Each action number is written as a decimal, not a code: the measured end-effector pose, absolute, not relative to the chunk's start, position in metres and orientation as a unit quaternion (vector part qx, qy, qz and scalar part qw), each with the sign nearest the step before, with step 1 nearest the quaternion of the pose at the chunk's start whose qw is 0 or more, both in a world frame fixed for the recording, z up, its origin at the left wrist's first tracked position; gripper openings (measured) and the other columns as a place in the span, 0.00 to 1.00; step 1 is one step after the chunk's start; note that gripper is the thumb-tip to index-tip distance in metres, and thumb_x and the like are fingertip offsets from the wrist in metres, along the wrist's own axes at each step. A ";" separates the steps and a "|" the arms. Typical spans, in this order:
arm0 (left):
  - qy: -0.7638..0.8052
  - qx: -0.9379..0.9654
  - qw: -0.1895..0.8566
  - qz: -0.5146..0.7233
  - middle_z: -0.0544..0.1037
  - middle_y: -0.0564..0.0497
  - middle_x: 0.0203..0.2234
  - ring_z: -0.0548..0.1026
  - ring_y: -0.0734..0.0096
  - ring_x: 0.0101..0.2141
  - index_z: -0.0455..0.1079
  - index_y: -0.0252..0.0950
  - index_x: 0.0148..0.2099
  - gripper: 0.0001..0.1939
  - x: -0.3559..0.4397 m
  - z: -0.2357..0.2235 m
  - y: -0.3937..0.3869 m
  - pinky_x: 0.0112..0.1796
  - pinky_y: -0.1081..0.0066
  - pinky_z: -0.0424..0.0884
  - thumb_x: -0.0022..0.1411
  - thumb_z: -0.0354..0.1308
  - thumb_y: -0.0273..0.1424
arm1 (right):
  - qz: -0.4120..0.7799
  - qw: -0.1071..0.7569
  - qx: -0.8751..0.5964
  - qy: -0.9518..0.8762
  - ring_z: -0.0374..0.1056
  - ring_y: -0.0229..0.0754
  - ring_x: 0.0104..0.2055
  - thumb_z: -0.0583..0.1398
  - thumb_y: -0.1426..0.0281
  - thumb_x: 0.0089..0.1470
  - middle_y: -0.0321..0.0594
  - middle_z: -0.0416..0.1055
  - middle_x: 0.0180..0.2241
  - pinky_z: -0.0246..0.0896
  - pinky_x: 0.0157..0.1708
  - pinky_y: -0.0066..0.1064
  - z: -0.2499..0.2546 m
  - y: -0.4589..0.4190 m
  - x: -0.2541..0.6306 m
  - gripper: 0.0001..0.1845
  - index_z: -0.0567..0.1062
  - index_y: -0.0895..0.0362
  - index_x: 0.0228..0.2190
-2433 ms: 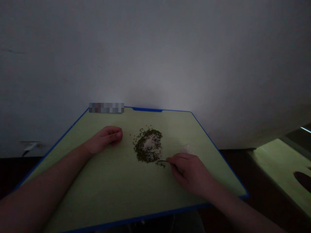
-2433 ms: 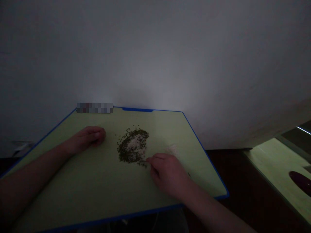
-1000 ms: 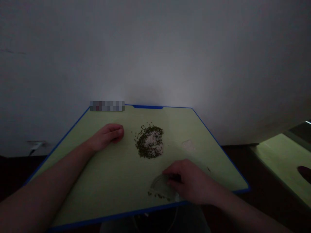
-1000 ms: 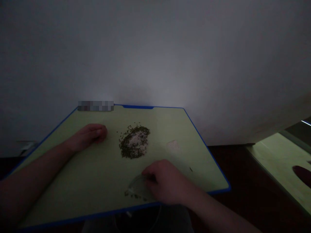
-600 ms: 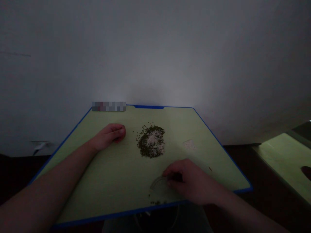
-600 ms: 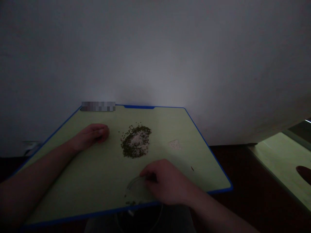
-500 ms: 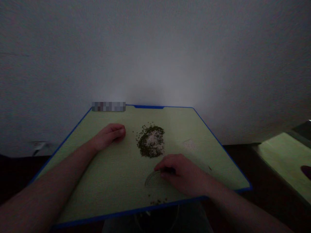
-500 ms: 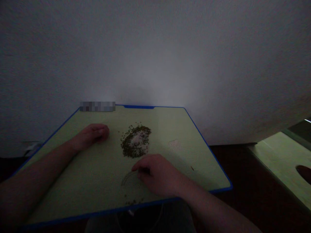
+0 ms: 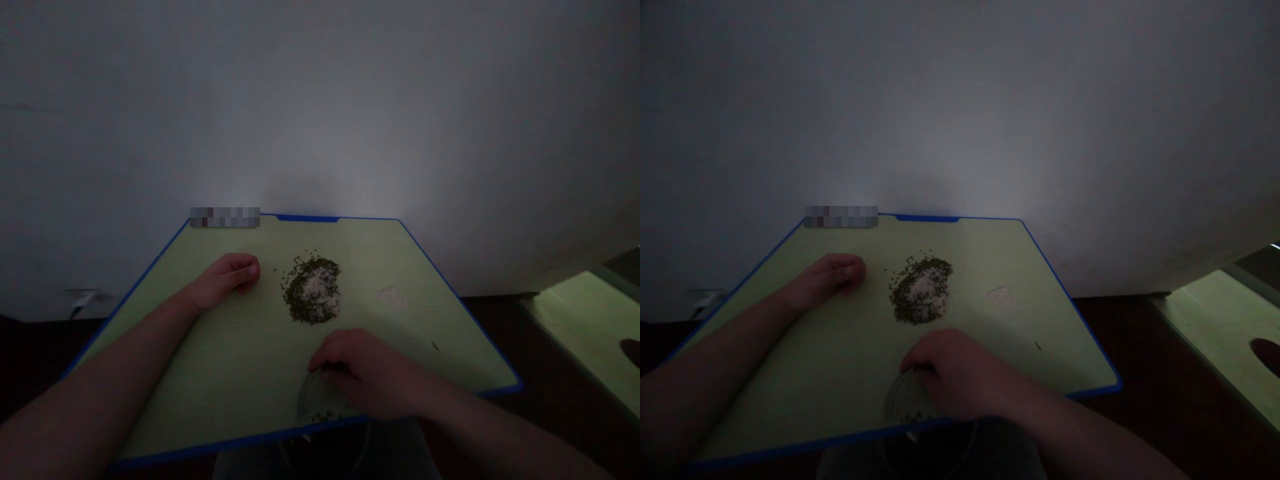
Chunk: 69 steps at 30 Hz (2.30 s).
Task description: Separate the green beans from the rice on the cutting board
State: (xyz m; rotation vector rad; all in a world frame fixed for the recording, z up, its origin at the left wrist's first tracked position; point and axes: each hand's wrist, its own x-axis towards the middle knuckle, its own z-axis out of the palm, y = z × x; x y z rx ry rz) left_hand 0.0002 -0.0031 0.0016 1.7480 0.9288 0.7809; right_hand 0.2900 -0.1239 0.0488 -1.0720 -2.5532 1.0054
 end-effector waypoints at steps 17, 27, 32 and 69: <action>0.389 0.728 0.464 0.320 0.61 0.56 0.16 0.58 0.76 0.19 0.61 0.35 0.23 0.18 -0.001 -0.001 -0.001 0.21 0.73 0.55 0.60 0.50 0.41 | 0.357 0.149 -0.514 -0.765 0.71 0.42 0.40 0.57 0.76 0.52 0.37 0.77 0.37 0.62 0.40 0.32 0.035 -0.163 0.321 0.14 0.79 0.53 0.38; 0.404 0.723 0.460 0.319 0.61 0.55 0.15 0.58 0.75 0.19 0.60 0.36 0.23 0.18 0.003 0.005 -0.005 0.21 0.73 0.55 0.59 0.50 0.43 | 0.361 0.185 -0.459 -0.791 0.71 0.39 0.39 0.57 0.76 0.52 0.39 0.77 0.37 0.62 0.41 0.30 0.046 -0.149 0.305 0.14 0.79 0.55 0.39; 0.401 0.724 0.459 0.323 0.61 0.55 0.15 0.58 0.75 0.19 0.60 0.36 0.23 0.19 0.003 0.005 -0.006 0.21 0.73 0.56 0.59 0.49 0.43 | 0.358 0.152 -0.429 -0.815 0.71 0.39 0.37 0.57 0.77 0.51 0.40 0.77 0.35 0.63 0.39 0.29 0.048 -0.140 0.290 0.15 0.79 0.56 0.39; 0.397 0.735 0.455 0.309 0.62 0.55 0.16 0.58 0.75 0.19 0.60 0.35 0.24 0.17 -0.002 -0.001 -0.002 0.21 0.74 0.54 0.60 0.47 0.40 | -0.123 0.107 -0.419 -0.893 0.67 0.46 0.35 0.61 0.80 0.49 0.44 0.75 0.34 0.64 0.36 0.37 0.013 -0.139 0.331 0.13 0.75 0.62 0.40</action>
